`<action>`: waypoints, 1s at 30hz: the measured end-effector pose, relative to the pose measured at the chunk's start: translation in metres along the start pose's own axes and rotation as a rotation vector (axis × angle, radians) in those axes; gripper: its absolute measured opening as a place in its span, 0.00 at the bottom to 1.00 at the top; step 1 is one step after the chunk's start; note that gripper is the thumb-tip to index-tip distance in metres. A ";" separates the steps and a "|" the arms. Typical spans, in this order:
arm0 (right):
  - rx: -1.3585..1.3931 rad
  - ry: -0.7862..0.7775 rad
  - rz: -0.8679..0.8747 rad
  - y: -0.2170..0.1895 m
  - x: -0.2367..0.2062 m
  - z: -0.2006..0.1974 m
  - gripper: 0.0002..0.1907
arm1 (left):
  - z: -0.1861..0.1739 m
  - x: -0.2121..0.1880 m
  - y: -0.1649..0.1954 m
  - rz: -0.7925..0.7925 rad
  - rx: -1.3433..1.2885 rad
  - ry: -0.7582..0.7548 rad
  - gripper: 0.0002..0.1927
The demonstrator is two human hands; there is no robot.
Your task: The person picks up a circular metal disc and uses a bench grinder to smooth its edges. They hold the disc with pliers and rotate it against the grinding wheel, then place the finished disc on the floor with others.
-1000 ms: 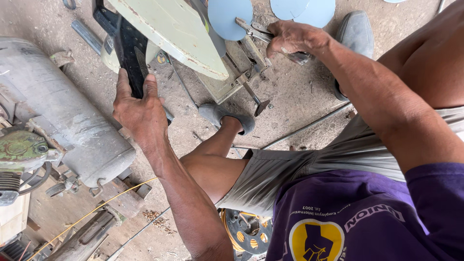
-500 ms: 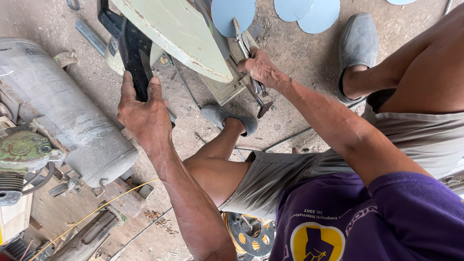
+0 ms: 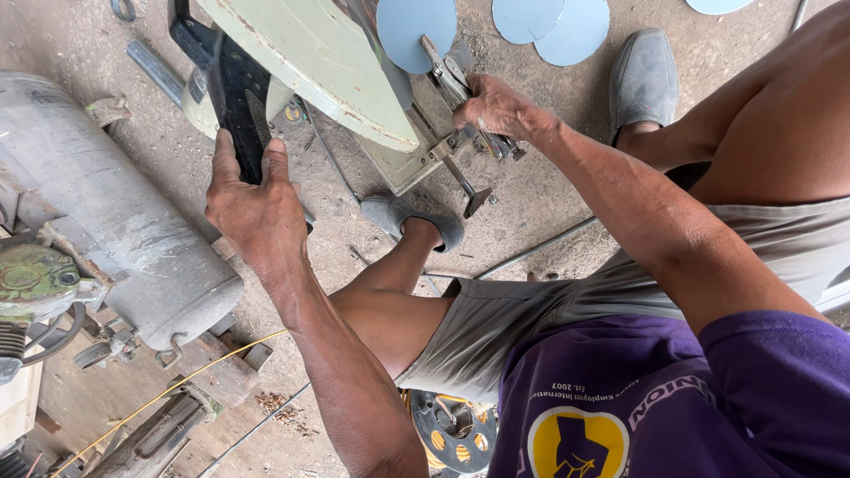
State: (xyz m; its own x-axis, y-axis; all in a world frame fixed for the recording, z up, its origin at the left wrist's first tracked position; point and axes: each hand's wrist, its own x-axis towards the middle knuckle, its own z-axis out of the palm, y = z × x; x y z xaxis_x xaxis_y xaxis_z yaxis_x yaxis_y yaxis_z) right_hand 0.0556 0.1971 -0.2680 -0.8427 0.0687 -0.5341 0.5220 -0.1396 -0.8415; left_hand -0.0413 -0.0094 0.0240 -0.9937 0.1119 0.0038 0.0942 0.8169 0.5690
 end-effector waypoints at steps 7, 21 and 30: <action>-0.077 -0.072 0.141 0.003 0.003 -0.007 0.18 | 0.000 -0.001 0.002 -0.033 0.010 0.003 0.28; -0.169 -0.252 0.281 -0.044 -0.016 -0.061 0.16 | -0.001 0.000 0.001 -0.056 0.010 -0.011 0.28; -0.737 -0.193 0.315 -0.084 -0.026 -0.085 0.19 | -0.001 0.001 -0.002 -0.005 -0.012 -0.013 0.27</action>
State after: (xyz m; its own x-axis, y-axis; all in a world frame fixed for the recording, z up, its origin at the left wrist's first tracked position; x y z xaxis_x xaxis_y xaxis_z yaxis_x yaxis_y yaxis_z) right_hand 0.0446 0.2915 -0.1905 -0.6147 -0.0461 -0.7874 0.6343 0.5646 -0.5282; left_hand -0.0425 -0.0112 0.0234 -0.9932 0.1157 -0.0096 0.0889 0.8107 0.5787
